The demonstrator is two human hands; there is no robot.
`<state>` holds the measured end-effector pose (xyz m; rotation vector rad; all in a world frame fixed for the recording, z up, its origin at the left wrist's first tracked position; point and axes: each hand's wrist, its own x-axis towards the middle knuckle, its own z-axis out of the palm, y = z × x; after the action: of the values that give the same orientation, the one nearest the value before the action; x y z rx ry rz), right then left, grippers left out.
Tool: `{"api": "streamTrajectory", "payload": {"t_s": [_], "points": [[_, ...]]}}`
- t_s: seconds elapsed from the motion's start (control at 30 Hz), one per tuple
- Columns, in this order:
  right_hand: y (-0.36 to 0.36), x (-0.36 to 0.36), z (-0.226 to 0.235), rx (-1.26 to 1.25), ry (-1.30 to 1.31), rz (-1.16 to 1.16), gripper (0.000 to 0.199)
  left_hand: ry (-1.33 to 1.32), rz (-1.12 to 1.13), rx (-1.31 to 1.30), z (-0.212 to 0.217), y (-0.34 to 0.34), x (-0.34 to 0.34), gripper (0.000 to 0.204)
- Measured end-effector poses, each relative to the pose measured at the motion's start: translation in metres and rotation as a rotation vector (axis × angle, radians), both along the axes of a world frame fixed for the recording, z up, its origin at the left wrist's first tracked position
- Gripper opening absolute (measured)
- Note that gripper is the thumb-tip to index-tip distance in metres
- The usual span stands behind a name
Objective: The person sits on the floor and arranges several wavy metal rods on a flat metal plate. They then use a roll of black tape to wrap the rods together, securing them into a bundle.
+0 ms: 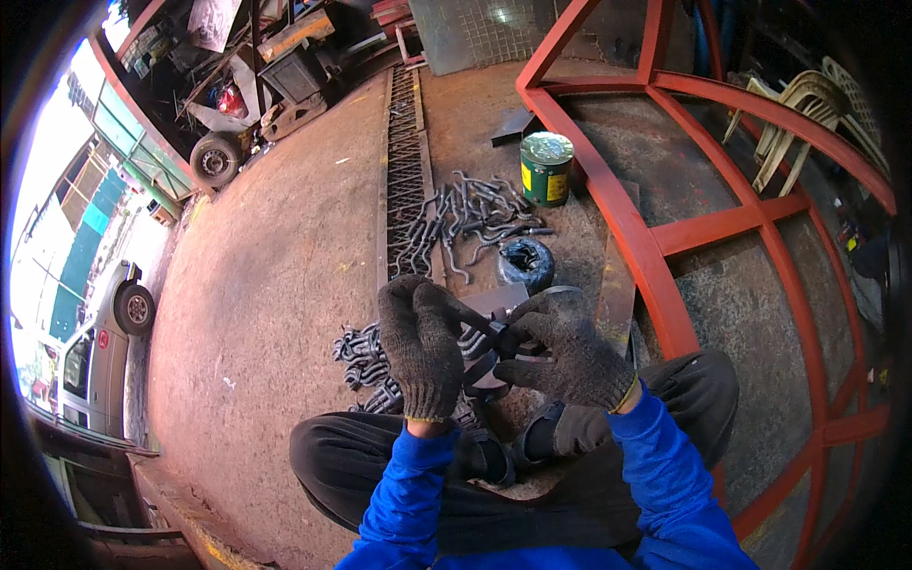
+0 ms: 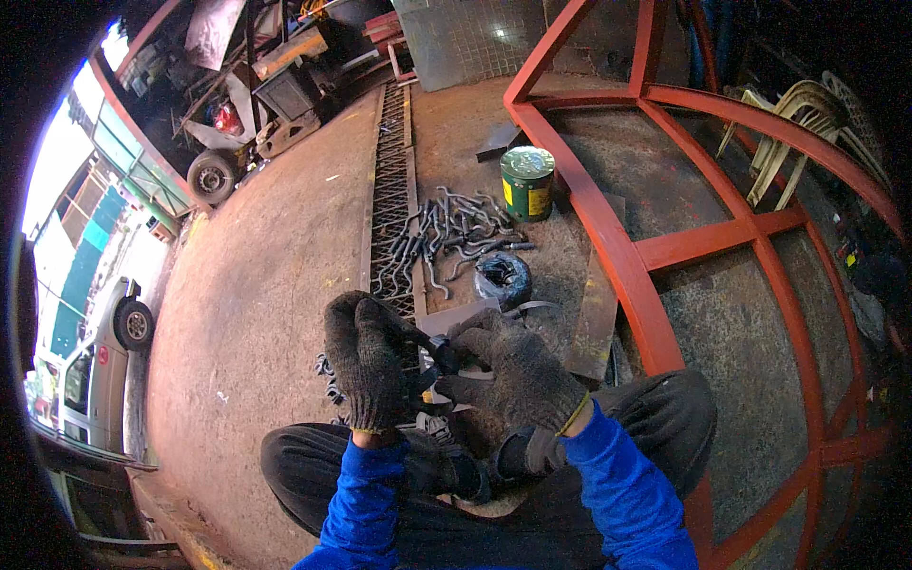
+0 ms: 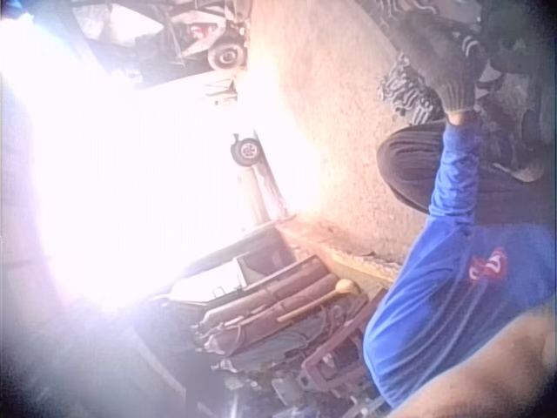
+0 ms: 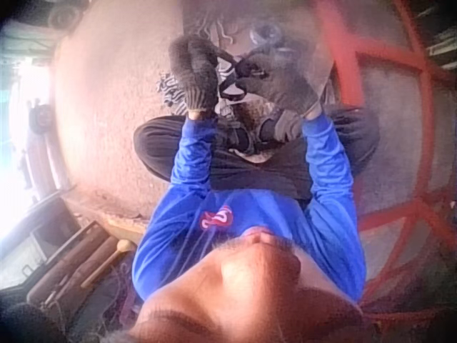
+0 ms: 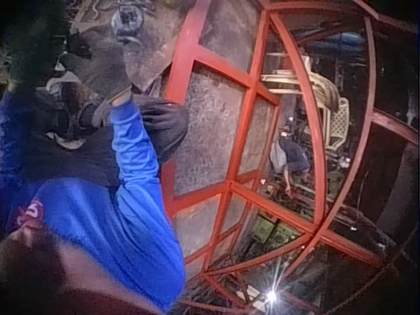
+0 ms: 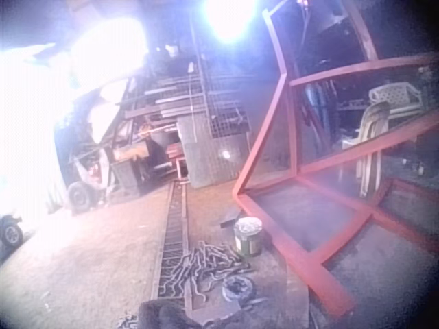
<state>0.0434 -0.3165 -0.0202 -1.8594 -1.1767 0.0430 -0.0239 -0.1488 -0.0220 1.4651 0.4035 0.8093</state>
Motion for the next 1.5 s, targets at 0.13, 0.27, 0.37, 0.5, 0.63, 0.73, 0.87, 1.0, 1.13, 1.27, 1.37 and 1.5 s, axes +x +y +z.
{"api": "streamTrajectory", "payload": {"t_s": [0.13,0.27,0.37,0.5,0.63,0.73,0.87,1.0,1.13,1.27,1.37,1.5], "points": [[-0.001,-0.005,0.007,-0.093,0.013,-0.074,0.033,0.029,0.147,0.160,0.009,-0.008,0.002,0.008],[0.000,-0.008,0.003,-0.006,0.187,-0.058,0.031,-0.043,0.027,-0.021,-0.001,0.001,0.002,0.009],[-0.001,-0.008,0.001,0.036,0.329,-0.040,0.029,-0.027,-0.220,-0.003,-0.009,0.006,0.004,0.018],[-0.008,-0.002,0.005,-0.084,0.411,-0.055,0.026,0.233,-0.388,0.769,-0.016,0.012,0.006,0.037],[-0.005,0.001,-0.004,0.052,0.280,-0.097,0.029,0.152,-0.580,-0.493,-0.006,-0.002,0.005,0.033],[-0.006,0.000,-0.003,0.028,0.288,-0.119,0.029,0.272,-0.584,-0.564,-0.006,0.000,0.005,0.027],[-0.005,0.000,0.001,0.118,0.276,-0.044,0.025,0.131,-0.570,-0.761,-0.013,0.006,0.005,0.022],[-0.004,0.000,0.001,0.085,0.309,-0.095,0.021,0.124,-0.505,-0.726,-0.008,0.007,0.002,0.019],[-0.003,-0.001,0.002,-0.010,0.091,-0.173,0.022,0.134,-0.390,-0.343,0.005,0.000,-0.001,0.015],[0.000,-0.007,0.004,-0.036,0.094,-0.187,0.025,0.092,-0.302,-0.154,0.007,-0.003,-0.005,0.015],[0.001,-0.009,0.004,-0.016,0.105,-0.200,0.026,0.007,-0.195,-0.074,0.011,-0.008,-0.003,0.014],[0.002,-0.008,0.006,-0.063,0.032,-0.212,0.028,-0.040,-0.173,-0.078,0.002,-0.004,-0.002,0.015]]}}
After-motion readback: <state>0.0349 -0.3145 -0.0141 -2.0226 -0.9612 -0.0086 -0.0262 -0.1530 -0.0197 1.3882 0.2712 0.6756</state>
